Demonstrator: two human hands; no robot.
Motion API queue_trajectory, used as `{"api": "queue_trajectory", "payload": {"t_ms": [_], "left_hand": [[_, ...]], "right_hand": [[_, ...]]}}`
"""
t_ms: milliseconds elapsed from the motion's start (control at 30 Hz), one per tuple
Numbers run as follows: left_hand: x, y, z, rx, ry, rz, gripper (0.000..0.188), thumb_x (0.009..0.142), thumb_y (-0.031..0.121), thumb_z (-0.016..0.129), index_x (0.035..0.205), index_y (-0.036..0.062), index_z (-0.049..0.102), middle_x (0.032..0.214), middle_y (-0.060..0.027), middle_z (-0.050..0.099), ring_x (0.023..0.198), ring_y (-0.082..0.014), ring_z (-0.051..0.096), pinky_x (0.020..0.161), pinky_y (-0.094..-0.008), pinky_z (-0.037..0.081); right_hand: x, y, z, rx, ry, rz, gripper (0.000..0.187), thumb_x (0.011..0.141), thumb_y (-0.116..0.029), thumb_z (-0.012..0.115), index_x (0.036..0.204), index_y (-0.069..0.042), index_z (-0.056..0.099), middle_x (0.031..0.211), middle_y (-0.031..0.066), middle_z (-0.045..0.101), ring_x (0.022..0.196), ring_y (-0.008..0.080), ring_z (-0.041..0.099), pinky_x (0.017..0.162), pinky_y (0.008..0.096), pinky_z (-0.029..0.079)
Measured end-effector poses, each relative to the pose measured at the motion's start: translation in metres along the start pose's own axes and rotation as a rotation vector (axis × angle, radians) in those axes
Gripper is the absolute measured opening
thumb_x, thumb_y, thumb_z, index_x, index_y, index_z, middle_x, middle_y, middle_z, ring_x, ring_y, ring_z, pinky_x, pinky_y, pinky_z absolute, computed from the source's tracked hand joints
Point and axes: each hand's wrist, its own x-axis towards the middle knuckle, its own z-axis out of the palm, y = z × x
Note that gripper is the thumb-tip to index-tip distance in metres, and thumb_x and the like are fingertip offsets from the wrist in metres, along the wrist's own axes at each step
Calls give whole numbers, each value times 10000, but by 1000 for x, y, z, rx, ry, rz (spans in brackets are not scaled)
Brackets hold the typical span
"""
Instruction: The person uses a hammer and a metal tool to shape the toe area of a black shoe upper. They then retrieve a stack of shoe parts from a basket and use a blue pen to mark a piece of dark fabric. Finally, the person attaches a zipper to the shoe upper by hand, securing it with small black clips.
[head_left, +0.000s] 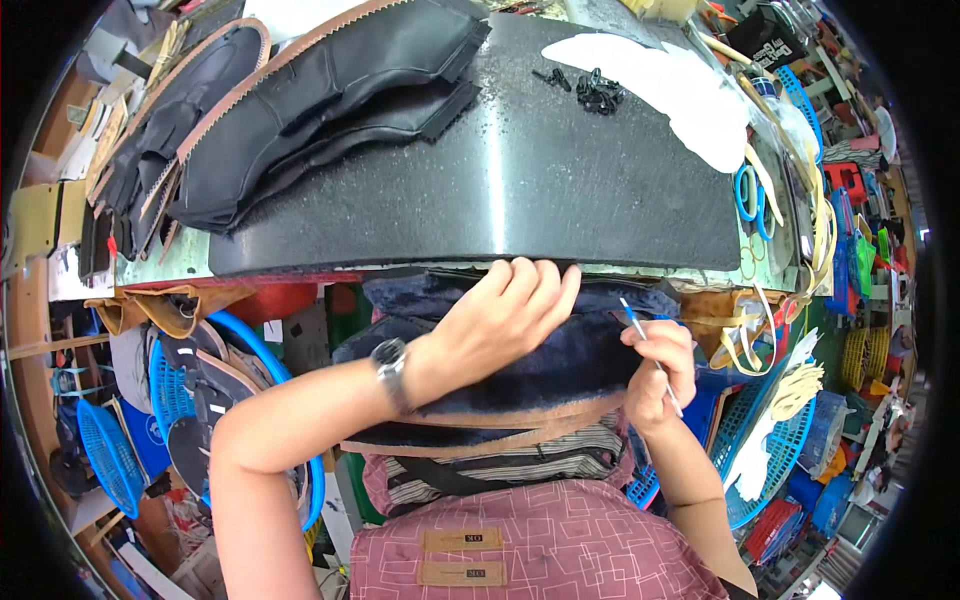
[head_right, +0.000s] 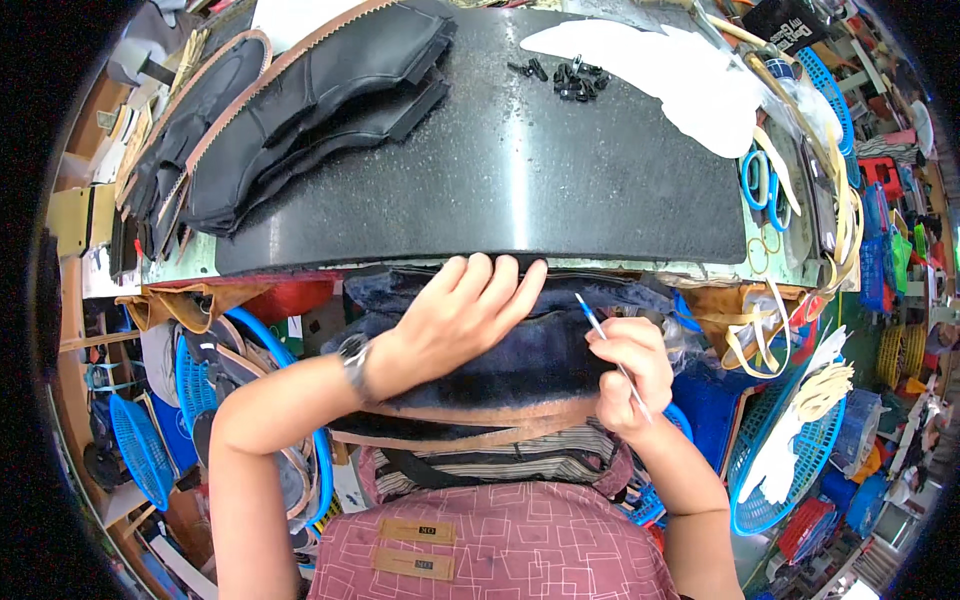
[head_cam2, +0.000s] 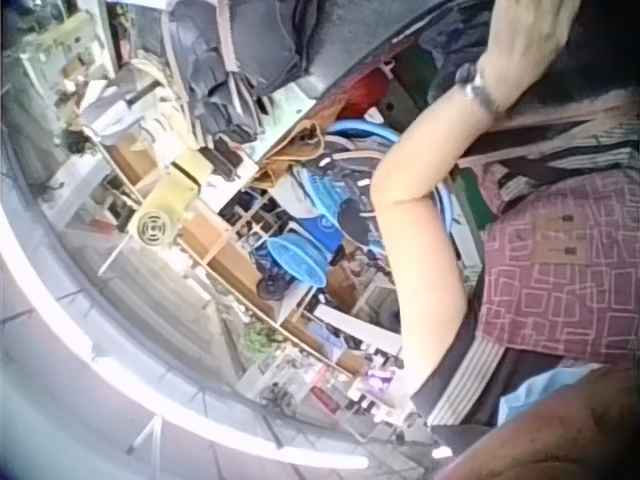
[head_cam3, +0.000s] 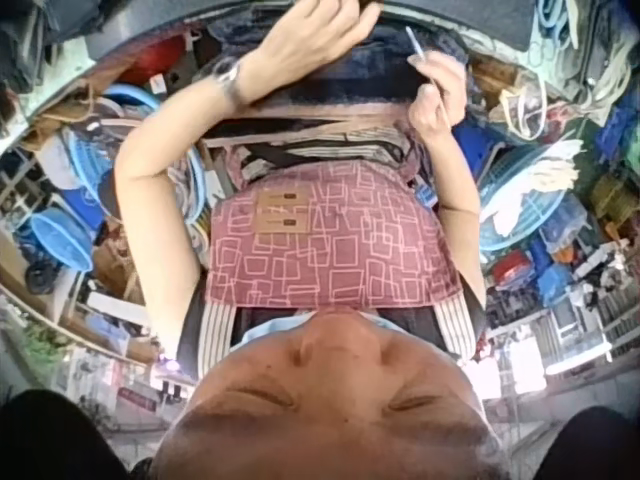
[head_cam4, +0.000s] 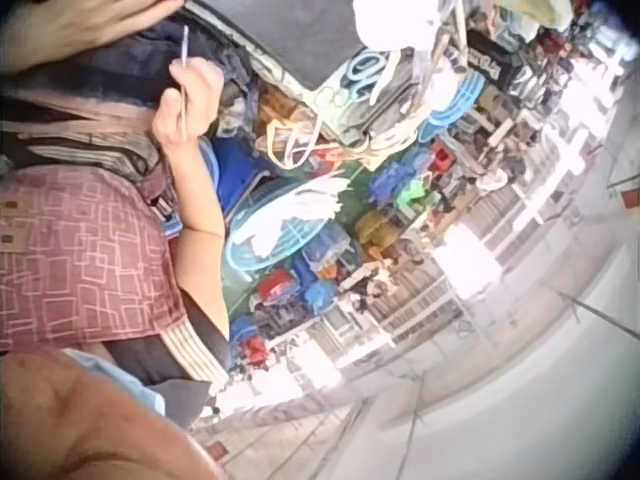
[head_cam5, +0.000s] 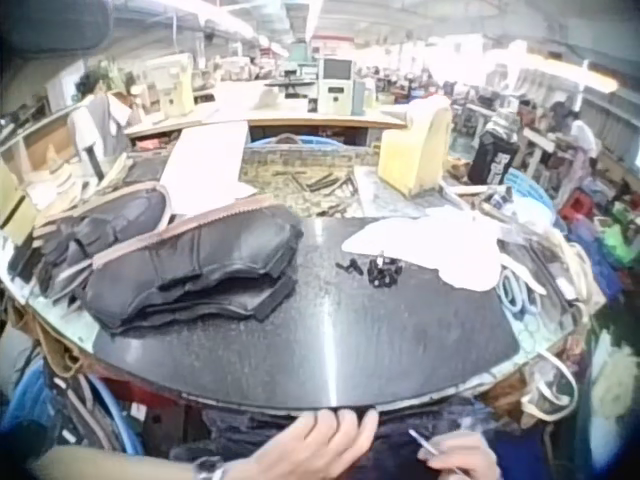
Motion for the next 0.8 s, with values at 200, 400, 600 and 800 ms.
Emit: {"api": "queue_trajectory", "payload": {"t_ms": [200, 400, 600, 800], "left_hand": [[36, -34, -48, -452, -87, -186, 149, 703, 153, 650, 753, 54, 551, 699, -58, 490, 681, -226, 532, 593, -343, 443], [-39, -8, -11, -727, -492, -274, 199, 818, 205, 606, 862, 12, 590, 940, -176, 562, 930, -338, 542, 812, -409, 432], [-51, 2, -60, -1137, -699, -478, 418, 770, 349, 674, 1005, 35, 528, 834, -140, 579, 878, -316, 564, 827, -431, 396], [-70, -5, -54, -897, -808, -635, 973, 635, 625, 700, 1321, 11, 385, 1306, -239, 369, 1245, -368, 335, 1025, -458, 295]], "right_hand": [[25, -38, -33, -19, 153, -127, 394, 938, -452, 406, 953, -76, 523, 883, 96, 527, 763, 242, 557, 697, 371, 477], [53, -23, -2, 264, -361, 342, 174, 890, -125, 506, 961, 2, 601, 909, 116, 591, 826, 207, 573, 747, 314, 460], [15, -21, 16, 394, -541, 651, 182, 902, -104, 506, 1005, 30, 574, 924, 103, 582, 832, 161, 573, 759, 281, 461], [23, -25, 9, 264, -779, 294, 220, 796, -143, 644, 978, -28, 603, 926, 121, 619, 839, 283, 602, 738, 372, 490]]}}
